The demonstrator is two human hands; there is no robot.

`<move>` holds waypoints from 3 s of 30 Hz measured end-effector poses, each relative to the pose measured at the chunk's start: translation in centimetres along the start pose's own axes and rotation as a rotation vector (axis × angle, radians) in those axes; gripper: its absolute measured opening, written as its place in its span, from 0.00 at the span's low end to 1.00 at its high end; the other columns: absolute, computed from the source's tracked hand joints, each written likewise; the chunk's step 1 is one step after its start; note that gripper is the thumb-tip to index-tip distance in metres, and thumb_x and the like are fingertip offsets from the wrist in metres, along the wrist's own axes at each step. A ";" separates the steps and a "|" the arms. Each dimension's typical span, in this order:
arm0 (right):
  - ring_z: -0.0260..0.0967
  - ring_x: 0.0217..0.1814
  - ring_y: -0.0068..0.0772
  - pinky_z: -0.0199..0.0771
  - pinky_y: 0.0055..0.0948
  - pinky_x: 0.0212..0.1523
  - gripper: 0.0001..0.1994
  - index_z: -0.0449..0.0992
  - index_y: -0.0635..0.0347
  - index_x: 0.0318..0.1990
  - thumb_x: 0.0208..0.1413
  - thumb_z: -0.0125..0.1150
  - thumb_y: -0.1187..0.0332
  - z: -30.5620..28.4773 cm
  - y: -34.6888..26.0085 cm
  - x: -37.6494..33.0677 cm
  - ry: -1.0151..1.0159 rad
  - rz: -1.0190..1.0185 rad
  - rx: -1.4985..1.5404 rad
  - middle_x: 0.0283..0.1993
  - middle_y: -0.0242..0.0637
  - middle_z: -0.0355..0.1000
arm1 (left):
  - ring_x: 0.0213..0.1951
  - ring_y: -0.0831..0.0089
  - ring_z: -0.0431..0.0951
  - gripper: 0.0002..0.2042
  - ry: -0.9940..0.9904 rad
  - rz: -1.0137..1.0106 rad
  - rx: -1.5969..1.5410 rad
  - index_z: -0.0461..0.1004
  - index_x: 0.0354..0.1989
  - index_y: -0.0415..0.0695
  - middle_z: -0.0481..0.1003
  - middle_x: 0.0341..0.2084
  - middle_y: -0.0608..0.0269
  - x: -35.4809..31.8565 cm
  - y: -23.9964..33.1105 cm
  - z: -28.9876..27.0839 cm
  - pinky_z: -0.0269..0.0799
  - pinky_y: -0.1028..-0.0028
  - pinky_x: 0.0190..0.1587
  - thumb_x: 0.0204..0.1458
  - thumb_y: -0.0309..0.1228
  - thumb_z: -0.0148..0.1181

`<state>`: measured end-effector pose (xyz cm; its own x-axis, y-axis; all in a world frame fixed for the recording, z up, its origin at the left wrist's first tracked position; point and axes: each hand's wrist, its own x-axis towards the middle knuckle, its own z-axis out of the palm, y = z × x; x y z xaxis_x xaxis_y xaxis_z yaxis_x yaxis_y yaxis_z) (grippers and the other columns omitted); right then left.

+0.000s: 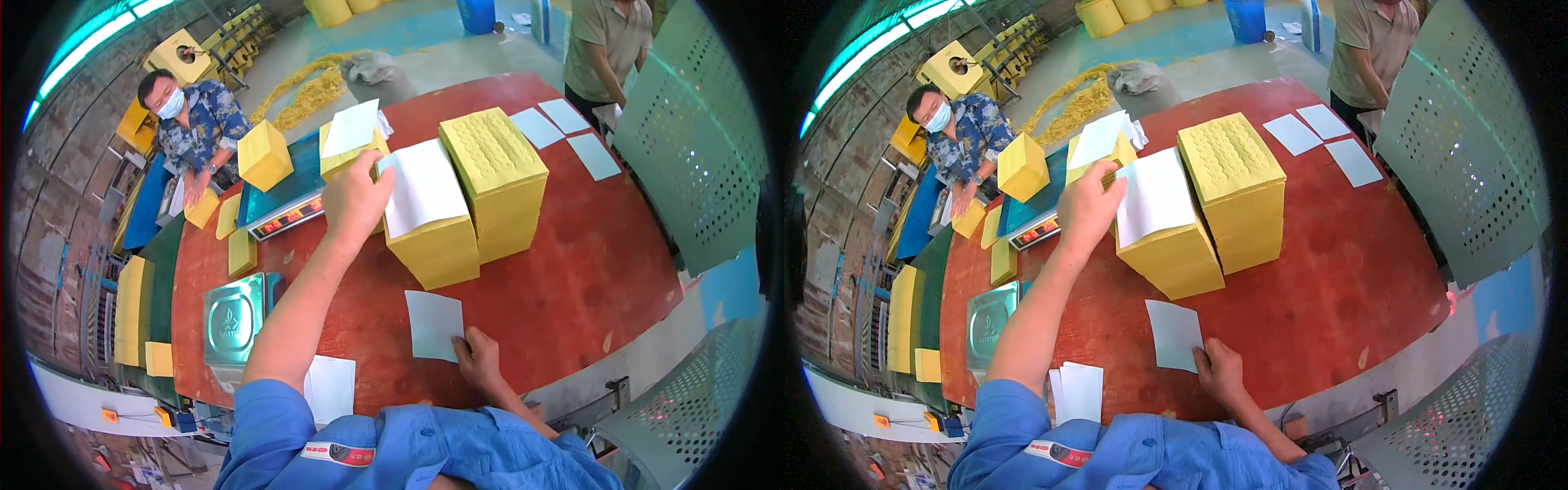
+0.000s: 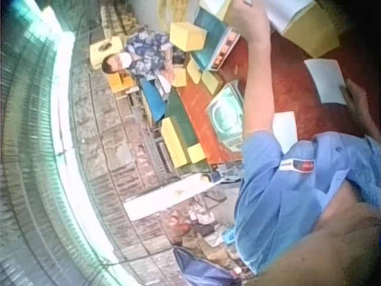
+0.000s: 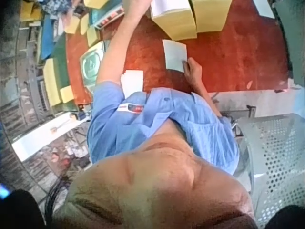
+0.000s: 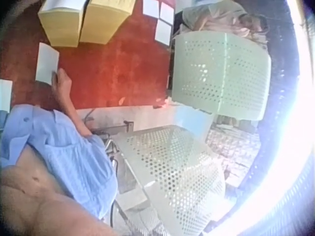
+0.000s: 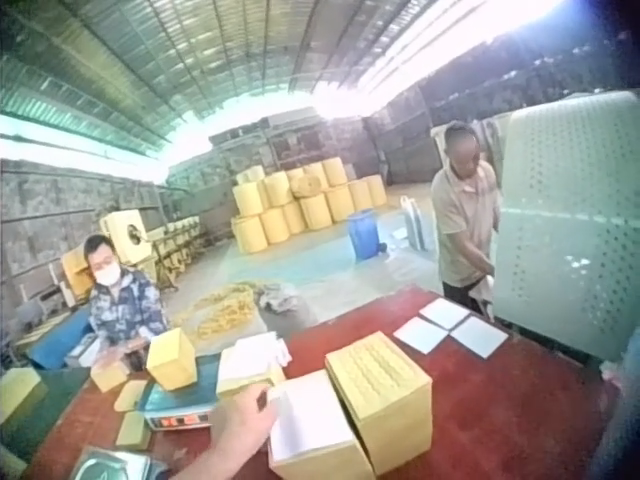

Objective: The recorder bundles stacks of yellow paper using a banding machine and then prepares white paper dividers on a table.

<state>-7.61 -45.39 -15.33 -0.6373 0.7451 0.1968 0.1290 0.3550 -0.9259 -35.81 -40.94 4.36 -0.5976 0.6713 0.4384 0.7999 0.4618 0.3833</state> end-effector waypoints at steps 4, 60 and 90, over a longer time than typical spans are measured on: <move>0.68 0.29 0.51 0.69 0.42 0.30 0.04 0.68 0.65 0.28 0.49 0.57 0.77 0.0 1.6 0.3 -0.015 0.012 0.088 0.27 0.49 0.66 | 0.41 0.50 0.78 0.17 0.056 0.223 0.042 0.76 0.46 0.43 0.78 0.37 0.47 2.9 1.9 -0.1 0.73 0.57 0.43 0.54 0.41 0.57; 0.73 0.50 0.44 0.73 0.38 0.56 0.23 0.73 0.76 0.48 0.40 0.47 0.77 -4.8 -8.7 -52.0 0.969 0.474 1.166 0.51 0.53 0.74 | 0.60 0.64 0.68 0.27 -1.416 -0.538 -1.476 0.57 0.68 0.43 0.66 0.60 0.56 -49.4 0.3 0.6 0.66 0.67 0.61 0.65 0.47 0.44; 0.70 0.36 0.28 0.71 0.28 0.38 0.17 0.75 0.65 0.44 0.43 0.51 0.78 -22.6 2.1 -85.4 1.050 0.960 0.640 0.36 0.38 0.74 | 0.49 0.72 0.75 0.21 -1.649 -0.232 -1.034 0.67 0.59 0.42 0.73 0.49 0.61 -78.2 27.1 4.0 0.73 0.70 0.51 0.66 0.43 0.43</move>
<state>64.26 -95.55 -26.86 0.3231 0.6867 -0.6512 -0.3452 -0.5552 -0.7567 32.83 -78.60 -22.82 0.4466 0.7363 -0.5084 0.0267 0.5570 0.8301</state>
